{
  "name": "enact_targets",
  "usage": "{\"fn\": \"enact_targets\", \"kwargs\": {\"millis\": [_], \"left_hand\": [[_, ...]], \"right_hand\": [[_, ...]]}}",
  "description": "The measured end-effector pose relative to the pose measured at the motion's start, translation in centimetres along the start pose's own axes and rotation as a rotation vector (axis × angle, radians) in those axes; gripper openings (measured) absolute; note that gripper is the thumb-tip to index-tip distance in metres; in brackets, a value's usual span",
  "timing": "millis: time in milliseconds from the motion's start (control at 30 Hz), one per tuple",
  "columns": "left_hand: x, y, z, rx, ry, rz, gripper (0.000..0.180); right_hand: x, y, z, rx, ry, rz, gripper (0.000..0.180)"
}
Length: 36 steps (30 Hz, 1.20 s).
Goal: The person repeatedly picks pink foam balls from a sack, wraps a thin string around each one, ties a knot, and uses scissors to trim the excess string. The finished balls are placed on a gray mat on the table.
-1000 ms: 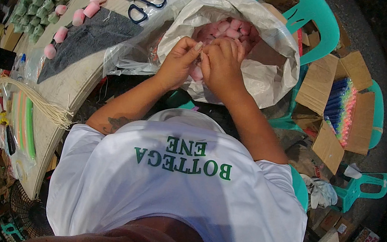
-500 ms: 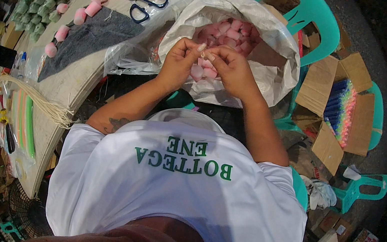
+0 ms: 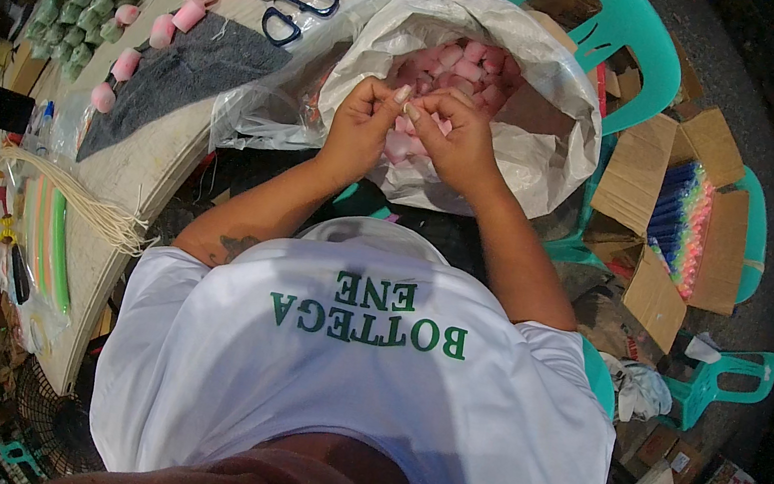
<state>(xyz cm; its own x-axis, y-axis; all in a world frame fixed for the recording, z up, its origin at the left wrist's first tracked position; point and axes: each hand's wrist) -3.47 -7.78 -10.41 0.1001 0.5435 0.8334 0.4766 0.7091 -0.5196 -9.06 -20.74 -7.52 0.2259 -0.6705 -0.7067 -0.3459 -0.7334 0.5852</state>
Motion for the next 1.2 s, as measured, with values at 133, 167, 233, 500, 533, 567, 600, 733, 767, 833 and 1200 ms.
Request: {"fn": "enact_targets", "kwargs": {"millis": [133,167,233,500,533,567,600,733,767,833,1200], "left_hand": [[-0.5,0.6,-0.2,-0.007,0.016,-0.019,0.020],[-0.5,0.7,-0.3,-0.003,0.032,-0.015,0.020],[-0.4,0.7,-0.2,0.007,0.062,-0.012,0.019],[-0.4,1.2,-0.7,-0.017,-0.053,-0.253,0.020],[-0.5,1.3,-0.8,-0.014,-0.048,-0.241,0.020],[-0.6,1.4,-0.8,-0.010,-0.042,-0.229,0.020],[-0.8,1.6,-1.0,-0.009,-0.031,-0.209,0.020],[-0.6,1.9,-1.3,-0.010,0.045,-0.121,0.019],[-0.4,1.8,-1.2,-0.012,0.073,-0.097,0.019],[-0.4,1.8,-1.2,0.001,0.075,-0.098,0.019],[0.8,0.9,-0.7,-0.030,0.152,0.061,0.018]], "right_hand": [[-0.4,-0.2,0.1,0.047,-0.020,0.020,0.010],[-0.4,-0.2,0.1,0.054,-0.047,0.026,0.010],[-0.3,-0.3,0.1,0.066,-0.072,0.042,0.010],[-0.2,-0.8,0.4,0.139,-0.024,0.220,0.013],[-0.4,-0.7,0.4,0.139,-0.023,0.228,0.013],[-0.5,-0.6,0.4,0.139,-0.022,0.235,0.013],[-0.7,-0.5,0.4,0.140,-0.022,0.243,0.013],[-0.3,0.0,0.3,0.081,-0.043,0.193,0.012],[-0.2,0.2,0.3,0.075,-0.052,0.176,0.012],[-0.1,0.4,0.2,0.055,-0.055,0.161,0.012],[-1.3,0.3,-0.3,-0.009,0.016,0.234,0.020]]}}
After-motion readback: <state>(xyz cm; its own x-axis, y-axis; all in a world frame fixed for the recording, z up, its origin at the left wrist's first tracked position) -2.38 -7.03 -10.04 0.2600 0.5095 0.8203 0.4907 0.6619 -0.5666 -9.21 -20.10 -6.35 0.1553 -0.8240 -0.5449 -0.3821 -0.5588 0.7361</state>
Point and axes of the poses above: each hand's wrist, its own z-axis away from the middle knuckle, its own y-axis out of the back of the hand, x = y × z, and after that the axes turned 15 degrees about z, right-handed
